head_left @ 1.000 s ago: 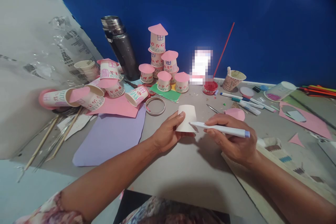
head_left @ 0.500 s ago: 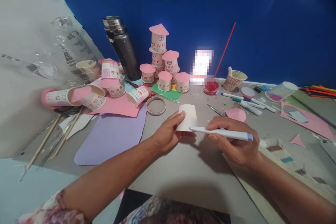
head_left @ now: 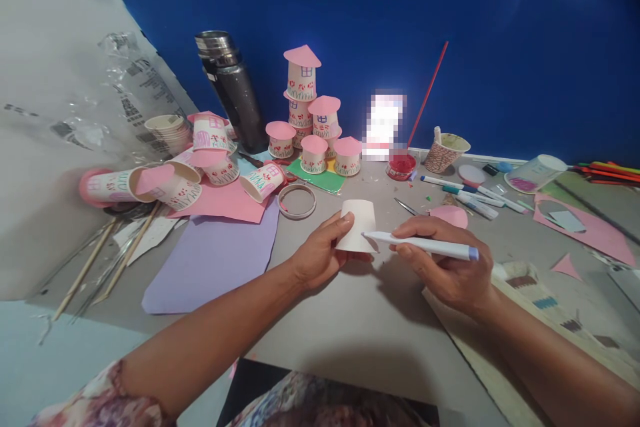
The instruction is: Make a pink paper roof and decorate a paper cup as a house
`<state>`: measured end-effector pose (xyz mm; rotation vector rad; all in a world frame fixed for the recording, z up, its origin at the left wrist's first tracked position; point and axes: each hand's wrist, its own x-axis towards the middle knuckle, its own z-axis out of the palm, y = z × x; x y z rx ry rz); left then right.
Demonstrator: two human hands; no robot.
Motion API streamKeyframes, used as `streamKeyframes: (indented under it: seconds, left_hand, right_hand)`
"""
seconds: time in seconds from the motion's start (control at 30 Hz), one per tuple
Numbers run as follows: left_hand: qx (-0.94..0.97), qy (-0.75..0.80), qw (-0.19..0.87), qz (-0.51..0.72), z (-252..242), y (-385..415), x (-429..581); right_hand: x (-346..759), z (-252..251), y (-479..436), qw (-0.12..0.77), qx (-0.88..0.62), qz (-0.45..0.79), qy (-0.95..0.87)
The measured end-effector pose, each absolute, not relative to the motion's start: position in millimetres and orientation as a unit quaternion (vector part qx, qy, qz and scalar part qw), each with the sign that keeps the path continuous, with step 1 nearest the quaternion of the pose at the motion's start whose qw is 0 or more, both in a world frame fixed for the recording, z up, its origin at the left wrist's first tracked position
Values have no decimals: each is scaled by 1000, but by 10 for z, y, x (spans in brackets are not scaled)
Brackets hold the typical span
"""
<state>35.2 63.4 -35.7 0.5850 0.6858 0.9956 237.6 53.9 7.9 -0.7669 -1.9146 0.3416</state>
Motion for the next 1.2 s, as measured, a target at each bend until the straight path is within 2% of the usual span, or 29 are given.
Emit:
streamKeyframes:
  seconds: [0.33, 0.57, 0.83, 1.2]
  left_hand:
    - [267, 312, 783, 468, -353, 633, 340]
    - [276, 305, 784, 464, -372, 622, 351]
    - [279, 303, 783, 467, -368, 632, 353]
    - [247, 284, 790, 484, -402, 624, 349]
  right_hand:
    - [2386, 102, 521, 487, -271, 162, -814]
    - [2382, 67, 559, 510, -305, 111, -796]
    - [2388, 108, 526, 493, -258, 154, -816]
    - [2367, 120, 555, 521, -257, 103, -808]
